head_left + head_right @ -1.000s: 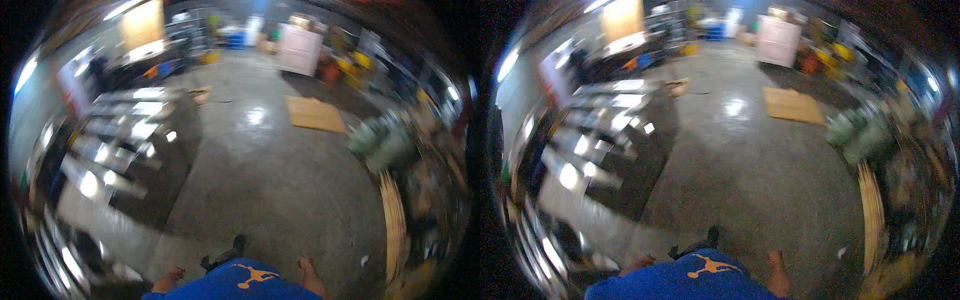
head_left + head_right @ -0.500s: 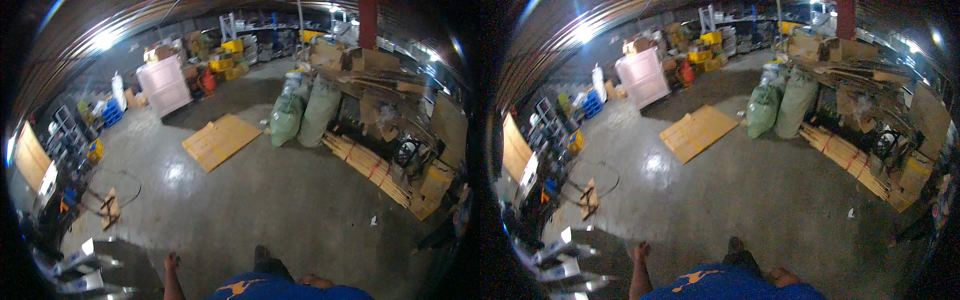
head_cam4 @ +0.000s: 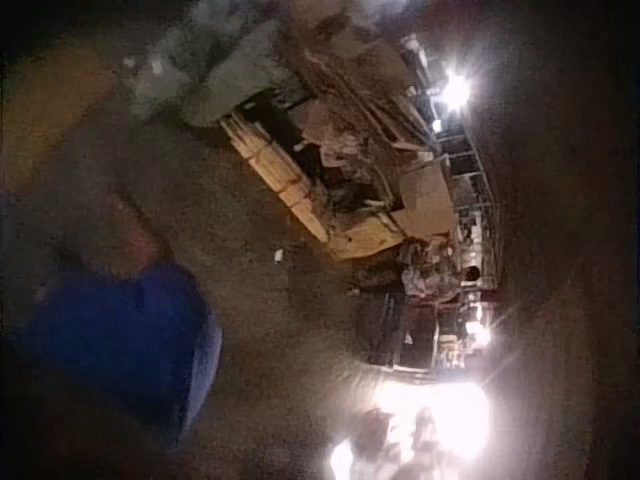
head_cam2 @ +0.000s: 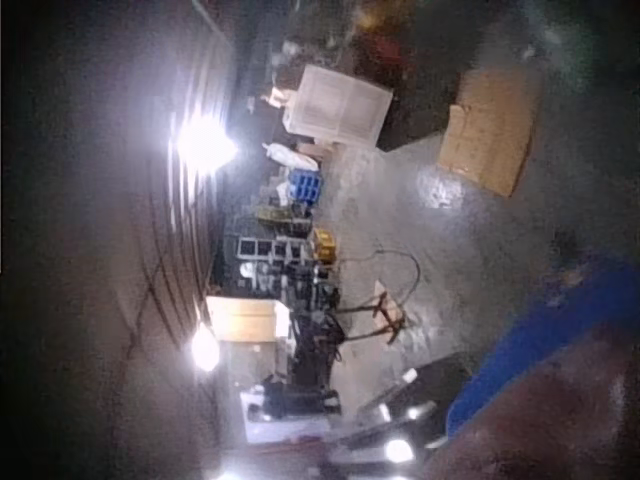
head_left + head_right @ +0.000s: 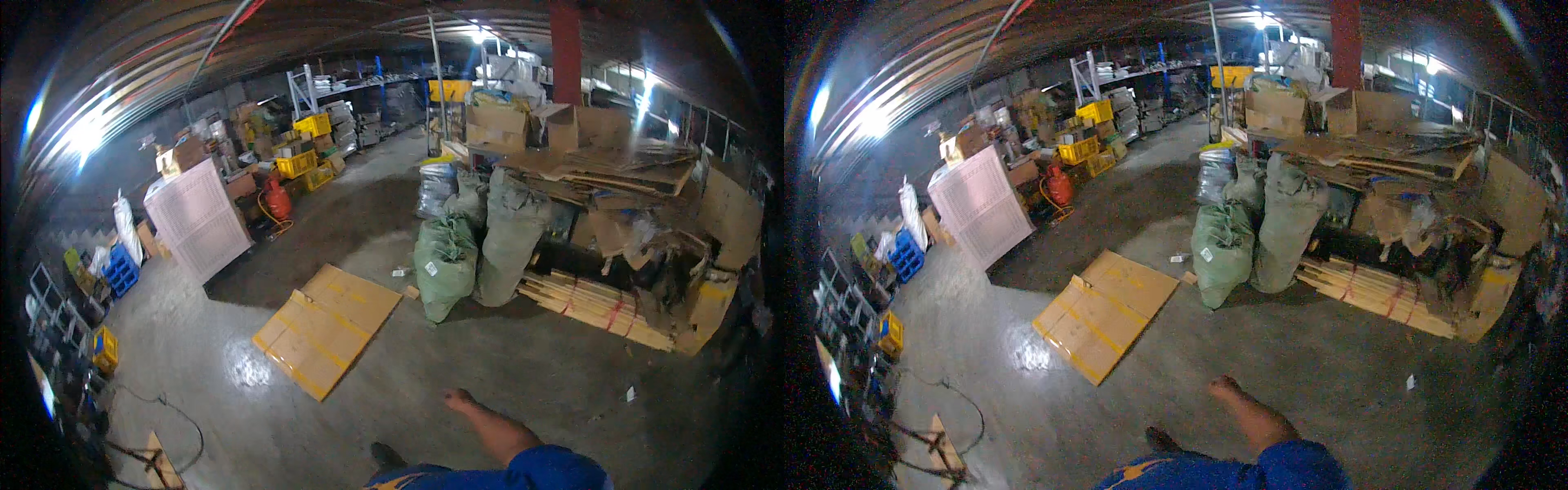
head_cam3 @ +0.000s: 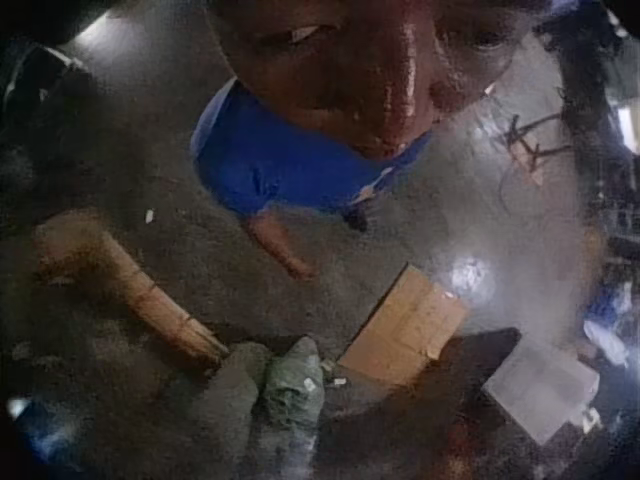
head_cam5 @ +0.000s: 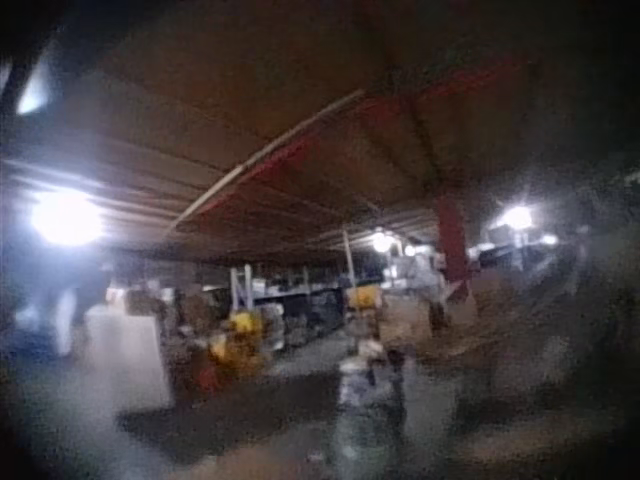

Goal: The person assembles a stainless steel gas stove on a wooden workbench, using a screwdriver and a power drill to secure screws into the stove's frame and burner area. The person adjusts the stove's position and tightens multiple fasteners while another person briefly observes.

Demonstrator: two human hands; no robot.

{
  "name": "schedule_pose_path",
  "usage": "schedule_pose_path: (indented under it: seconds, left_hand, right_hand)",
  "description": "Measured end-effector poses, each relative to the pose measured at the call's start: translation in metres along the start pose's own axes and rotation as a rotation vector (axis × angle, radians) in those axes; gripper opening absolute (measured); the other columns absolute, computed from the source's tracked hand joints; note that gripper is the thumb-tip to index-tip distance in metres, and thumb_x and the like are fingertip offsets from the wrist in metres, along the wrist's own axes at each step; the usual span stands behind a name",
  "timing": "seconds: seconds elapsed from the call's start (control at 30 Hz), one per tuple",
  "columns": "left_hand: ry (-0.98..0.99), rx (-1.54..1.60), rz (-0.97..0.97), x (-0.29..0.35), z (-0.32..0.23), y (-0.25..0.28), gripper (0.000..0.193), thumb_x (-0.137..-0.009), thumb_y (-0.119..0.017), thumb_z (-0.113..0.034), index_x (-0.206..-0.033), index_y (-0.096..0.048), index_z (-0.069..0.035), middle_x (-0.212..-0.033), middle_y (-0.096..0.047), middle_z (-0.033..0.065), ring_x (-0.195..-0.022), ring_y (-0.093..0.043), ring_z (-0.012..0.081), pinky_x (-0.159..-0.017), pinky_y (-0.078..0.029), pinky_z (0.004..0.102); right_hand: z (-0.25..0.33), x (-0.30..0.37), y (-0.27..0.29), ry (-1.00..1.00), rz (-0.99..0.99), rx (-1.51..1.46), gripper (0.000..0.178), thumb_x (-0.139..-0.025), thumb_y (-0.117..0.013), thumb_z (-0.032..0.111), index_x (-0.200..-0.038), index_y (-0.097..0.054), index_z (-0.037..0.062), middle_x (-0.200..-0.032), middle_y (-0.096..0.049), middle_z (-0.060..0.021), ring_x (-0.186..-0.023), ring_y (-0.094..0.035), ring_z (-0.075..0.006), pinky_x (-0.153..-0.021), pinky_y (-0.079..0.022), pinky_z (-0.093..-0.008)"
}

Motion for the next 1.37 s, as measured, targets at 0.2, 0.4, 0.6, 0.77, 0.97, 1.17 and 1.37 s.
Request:
schedule_pose_path:
  seconds: [0.2,0.4,0.6,0.77,0.97,1.17,1.37]
  left_hand:
    - [-0.031,-0.03,-0.074,-0.179,-0.134,0.197,0.045,-0.09,-0.068,-0.037,-0.12,-0.068,-0.003,-0.099,-0.073,0.0123,-0.083,-0.069,0.0255,-0.074,-0.055,0.042]
    - [-0.525,0.269,-0.296,-0.395,-0.418,0.364,0.034,-0.091,-0.07,-0.021,-0.113,-0.067,0.005,-0.087,-0.07,0.0121,-0.067,-0.067,0.0179,-0.064,-0.055,0.0324]
    - [-0.418,0.327,-0.071,-0.532,-0.565,0.332,0.031,-0.095,-0.065,-0.029,-0.116,-0.062,-0.006,-0.097,-0.068,0.0111,-0.08,-0.068,0.0241,-0.065,-0.056,0.0402]
    - [-0.15,-0.192,0.149,-0.619,-0.664,0.273,0.042,-0.095,-0.064,-0.037,-0.125,-0.062,-0.008,-0.11,-0.069,0.0131,-0.092,-0.069,0.0271,-0.075,-0.057,0.0466]
    - [-0.178,-0.227,0.161,-0.789,-0.851,0.305,0.042,-0.093,-0.065,-0.036,-0.125,-0.064,-0.009,-0.11,-0.07,0.0132,-0.096,-0.069,0.0277,-0.079,-0.056,0.0459]
    - [-0.351,-0.338,0.098,-0.979,-1.098,0.393,0.042,-0.092,-0.065,-0.035,-0.126,-0.065,-0.011,-0.111,-0.071,0.0134,-0.1,-0.069,0.0282,-0.084,-0.056,0.0451]
    - [-0.652,-0.384,-0.054,-1.125,-1.384,0.466,0.043,-0.09,-0.066,-0.035,-0.127,-0.067,-0.012,-0.112,-0.073,0.0135,-0.103,-0.069,0.0288,-0.088,-0.055,0.0444]
  right_hand:
    - [0.024,-0.037,-0.032,-0.001,0.174,-0.131,0.03,-0.092,-0.062,0.028,-0.11,-0.069,0.0057,-0.096,-0.071,-0.013,-0.082,-0.069,-0.0268,-0.073,-0.054,-0.0422]
    - [0.011,-0.127,-0.034,-0.386,0.165,-0.306,0.028,-0.093,-0.06,0.029,-0.104,-0.07,0.006,-0.092,-0.07,-0.0135,-0.08,-0.068,-0.0276,-0.072,-0.054,-0.0425]
    - [0.096,-0.363,0.057,-0.392,0.139,-0.322,0.027,-0.094,-0.058,0.03,-0.098,-0.071,0.0062,-0.087,-0.069,-0.0141,-0.078,-0.067,-0.0285,-0.071,-0.053,-0.0429]
    - [0.25,-0.625,0.229,-0.099,-0.064,-0.206,0.028,-0.095,-0.057,0.031,-0.094,-0.072,0.0065,-0.083,-0.068,-0.0146,-0.077,-0.067,-0.0291,-0.071,-0.053,-0.0432]
    - [0.425,-0.891,0.434,0.157,-0.402,0.047,0.033,-0.091,-0.059,0.038,-0.087,-0.071,0.0081,-0.08,-0.069,-0.0132,-0.075,-0.07,-0.0275,-0.069,-0.053,-0.043]
    - [0.439,-0.979,0.43,-0.068,-0.141,-0.108,0.031,-0.091,-0.061,0.038,-0.089,-0.071,0.0081,-0.079,-0.069,-0.012,-0.071,-0.068,-0.0265,-0.066,-0.053,-0.0424]
    - [0.423,-1.026,0.421,-0.406,0.027,-0.371,0.03,-0.091,-0.063,0.038,-0.091,-0.071,0.0082,-0.078,-0.069,-0.0109,-0.067,-0.067,-0.0256,-0.064,-0.053,-0.0418]
Point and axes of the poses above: each hand's wrist, its own x-axis away from the middle knuckle, its own y-axis out of the back of the hand, z = x × y, the point moved 8 cm from there along -x, towards the middle knuckle
